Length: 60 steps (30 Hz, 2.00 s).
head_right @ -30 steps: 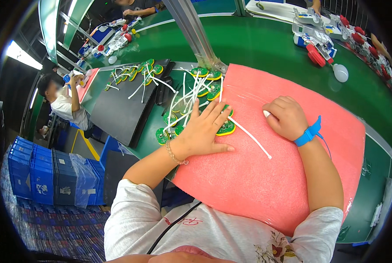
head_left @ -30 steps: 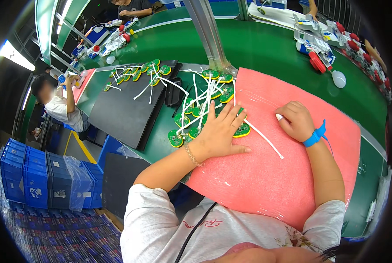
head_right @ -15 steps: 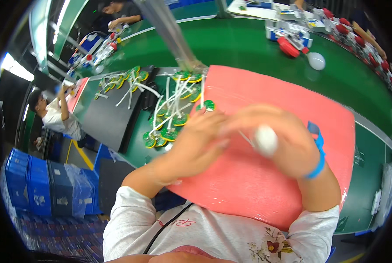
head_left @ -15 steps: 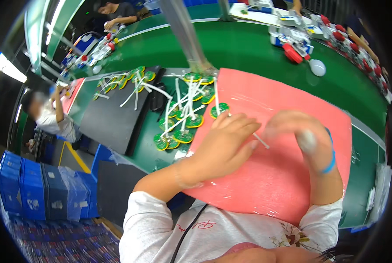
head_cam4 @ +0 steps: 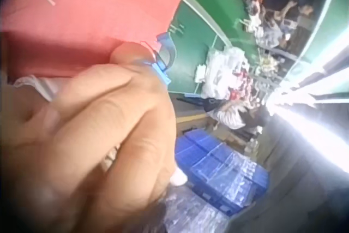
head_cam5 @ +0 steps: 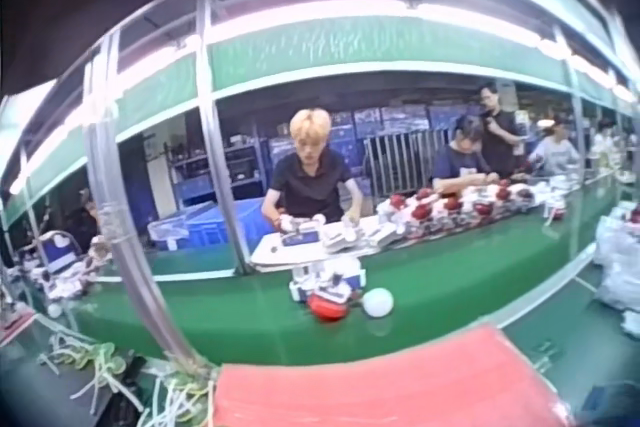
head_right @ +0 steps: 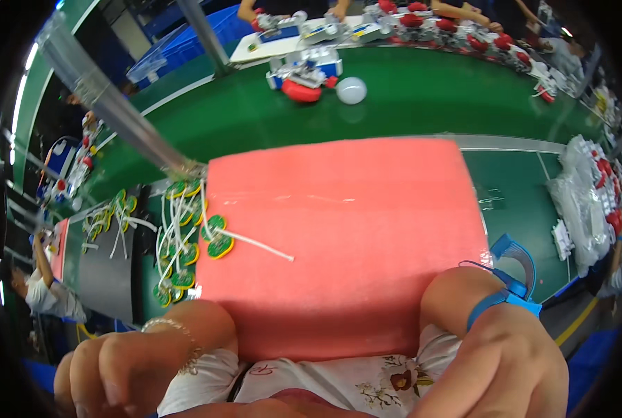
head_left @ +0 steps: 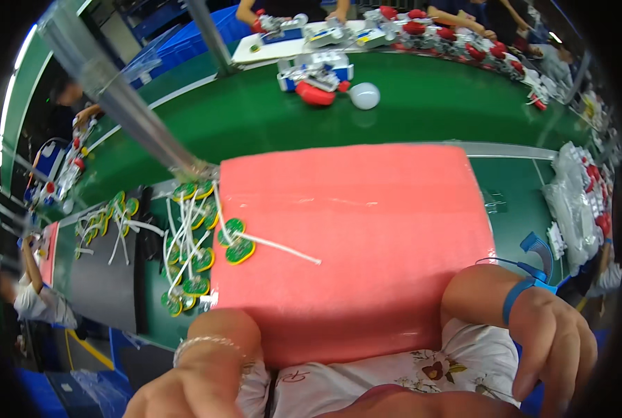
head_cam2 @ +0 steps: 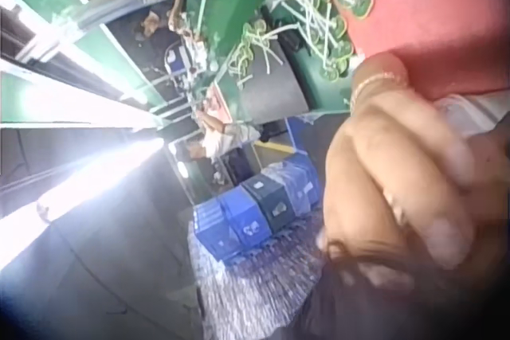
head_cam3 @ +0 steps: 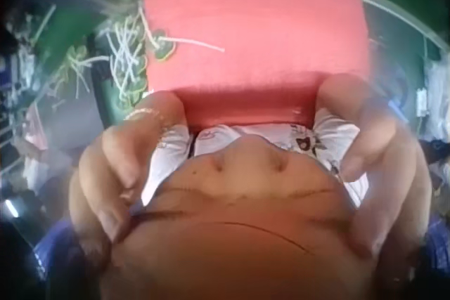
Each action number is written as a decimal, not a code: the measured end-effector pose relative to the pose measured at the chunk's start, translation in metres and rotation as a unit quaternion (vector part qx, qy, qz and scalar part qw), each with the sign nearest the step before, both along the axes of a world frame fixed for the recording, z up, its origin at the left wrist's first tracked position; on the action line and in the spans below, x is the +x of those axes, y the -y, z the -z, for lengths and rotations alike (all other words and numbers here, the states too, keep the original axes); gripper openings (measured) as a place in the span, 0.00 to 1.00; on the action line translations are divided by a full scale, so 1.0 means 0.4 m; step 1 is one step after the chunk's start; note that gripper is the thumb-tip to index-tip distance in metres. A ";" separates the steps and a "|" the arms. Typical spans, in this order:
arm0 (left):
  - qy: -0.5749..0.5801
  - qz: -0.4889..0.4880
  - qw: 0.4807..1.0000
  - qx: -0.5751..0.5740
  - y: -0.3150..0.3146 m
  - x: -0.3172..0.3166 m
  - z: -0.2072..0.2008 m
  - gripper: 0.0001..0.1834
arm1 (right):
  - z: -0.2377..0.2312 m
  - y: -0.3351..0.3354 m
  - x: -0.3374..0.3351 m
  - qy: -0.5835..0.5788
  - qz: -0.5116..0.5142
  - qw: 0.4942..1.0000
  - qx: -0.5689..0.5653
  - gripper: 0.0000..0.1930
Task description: The person assembles a white and red electronic device on a pink foam mat. They insert a red circular component into the white housing, connect wires to a circuit board, and secure the parts together. The person handles multiple components including a yellow circular piece and a white plastic casing.
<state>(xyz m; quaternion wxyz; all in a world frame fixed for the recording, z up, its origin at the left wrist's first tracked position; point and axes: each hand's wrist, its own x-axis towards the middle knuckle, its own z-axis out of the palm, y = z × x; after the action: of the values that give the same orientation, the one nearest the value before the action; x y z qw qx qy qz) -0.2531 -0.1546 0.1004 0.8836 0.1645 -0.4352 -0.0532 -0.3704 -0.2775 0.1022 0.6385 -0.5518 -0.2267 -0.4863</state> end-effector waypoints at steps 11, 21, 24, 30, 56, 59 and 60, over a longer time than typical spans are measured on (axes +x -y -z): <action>0.283 0.053 0.948 -0.133 -0.044 0.171 0.024 0.05 | -0.014 0.242 0.032 0.095 -0.373 0.834 -0.395 0.23; 0.470 0.285 0.835 0.003 -0.012 0.184 -0.009 0.16 | 0.502 0.651 0.307 -0.414 0.601 0.658 -0.186 0.14; 0.454 0.317 0.832 0.002 -0.003 0.193 0.004 0.17 | 0.512 0.636 0.332 -0.475 0.535 0.663 -0.223 0.14; 0.451 0.313 0.836 -0.011 -0.004 0.213 0.014 0.16 | 0.500 0.521 0.381 -0.531 0.366 0.694 -0.319 0.11; 0.390 0.185 0.895 -0.115 -0.165 0.354 0.007 0.17 | 0.454 0.575 0.957 -0.517 0.552 0.468 -0.457 0.15; 0.383 0.187 0.895 -0.129 -0.167 0.340 0.005 0.17 | 0.420 0.556 0.946 -0.556 0.524 0.457 -0.456 0.14; 0.383 0.188 0.894 -0.135 -0.172 0.342 0.002 0.18 | 0.406 0.542 0.945 -0.573 0.518 0.439 -0.459 0.14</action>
<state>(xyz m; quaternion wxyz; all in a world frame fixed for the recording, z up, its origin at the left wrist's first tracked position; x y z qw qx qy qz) -0.1164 -0.0858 0.0998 0.6355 -0.0340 -0.7659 -0.0916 0.0076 -0.4942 -0.0602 -0.0949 -0.9313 0.3292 -0.1235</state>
